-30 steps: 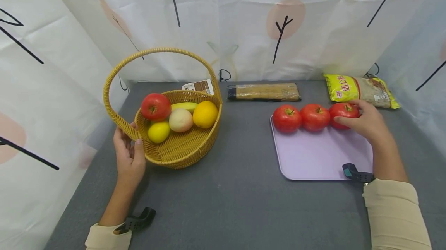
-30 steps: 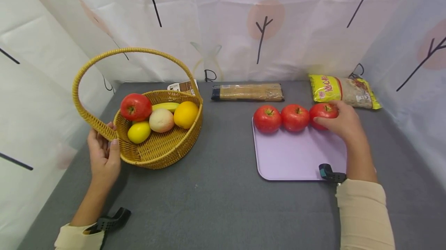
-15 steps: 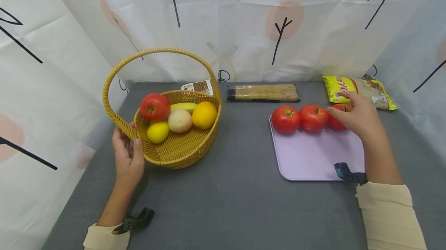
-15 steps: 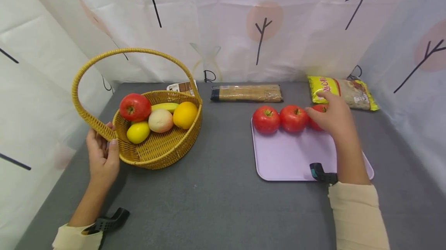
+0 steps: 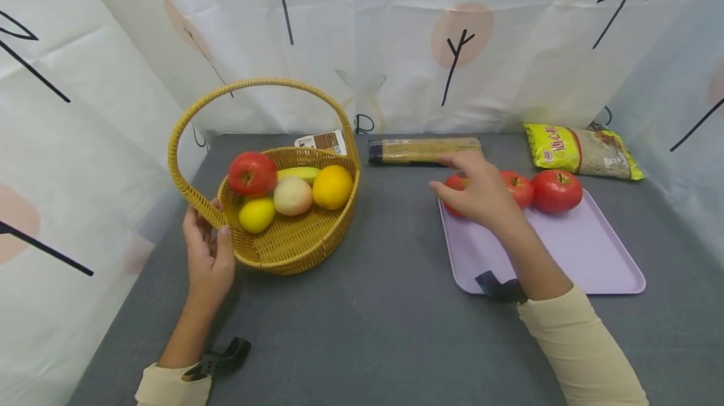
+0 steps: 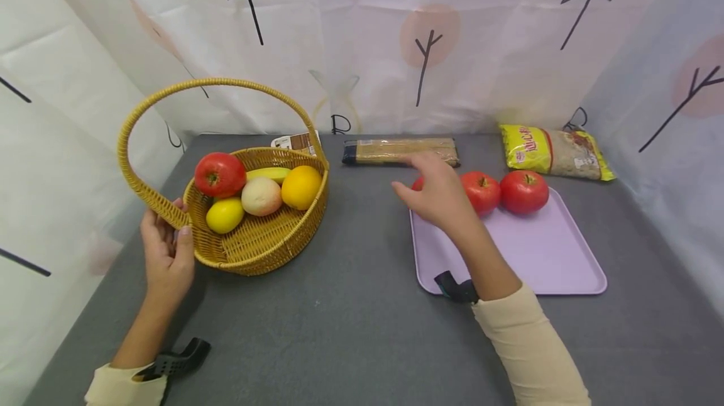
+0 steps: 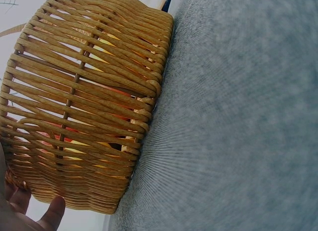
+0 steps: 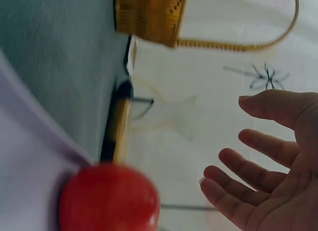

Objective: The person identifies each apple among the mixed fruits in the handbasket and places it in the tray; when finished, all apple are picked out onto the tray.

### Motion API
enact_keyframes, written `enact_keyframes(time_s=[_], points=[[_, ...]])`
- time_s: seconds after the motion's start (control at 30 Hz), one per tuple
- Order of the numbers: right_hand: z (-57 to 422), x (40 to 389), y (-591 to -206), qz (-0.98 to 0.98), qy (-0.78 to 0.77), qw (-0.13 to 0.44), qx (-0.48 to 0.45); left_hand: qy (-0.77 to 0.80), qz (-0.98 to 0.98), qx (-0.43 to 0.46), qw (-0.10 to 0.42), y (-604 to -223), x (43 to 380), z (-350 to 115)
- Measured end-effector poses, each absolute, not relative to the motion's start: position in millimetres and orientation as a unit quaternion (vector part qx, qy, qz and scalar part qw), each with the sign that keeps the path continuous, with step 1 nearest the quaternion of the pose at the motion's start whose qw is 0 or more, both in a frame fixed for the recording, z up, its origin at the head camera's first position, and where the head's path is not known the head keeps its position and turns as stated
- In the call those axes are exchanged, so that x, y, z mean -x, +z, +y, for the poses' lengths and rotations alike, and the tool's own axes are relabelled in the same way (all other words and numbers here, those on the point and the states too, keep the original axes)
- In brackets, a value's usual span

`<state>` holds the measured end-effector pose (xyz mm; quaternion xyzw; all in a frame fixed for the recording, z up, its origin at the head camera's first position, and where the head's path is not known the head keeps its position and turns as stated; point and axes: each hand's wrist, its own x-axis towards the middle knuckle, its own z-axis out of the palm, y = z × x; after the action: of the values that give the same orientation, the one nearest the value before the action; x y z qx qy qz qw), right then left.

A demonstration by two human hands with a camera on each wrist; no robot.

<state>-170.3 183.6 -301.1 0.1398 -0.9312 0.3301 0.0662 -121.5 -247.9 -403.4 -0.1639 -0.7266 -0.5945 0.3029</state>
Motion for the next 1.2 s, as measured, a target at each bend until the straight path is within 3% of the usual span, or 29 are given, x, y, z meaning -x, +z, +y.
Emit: enact_keyframes(time_s=[0.23,0.67,1.2], points=[[131,179,-311,-0.909,0.334,0.085,-0.235,-0.594,-0.731,0.152,0.300,-402,121,-247],[44,194,-318,-0.893,0.207,0.142,-0.373,-0.609,-0.709,0.175,0.308,-406,123,-247],[-22,210,-329,-0.907,0.107,0.065,-0.402,-0.598,-0.716,0.177,0.314,-405,122,-245]])
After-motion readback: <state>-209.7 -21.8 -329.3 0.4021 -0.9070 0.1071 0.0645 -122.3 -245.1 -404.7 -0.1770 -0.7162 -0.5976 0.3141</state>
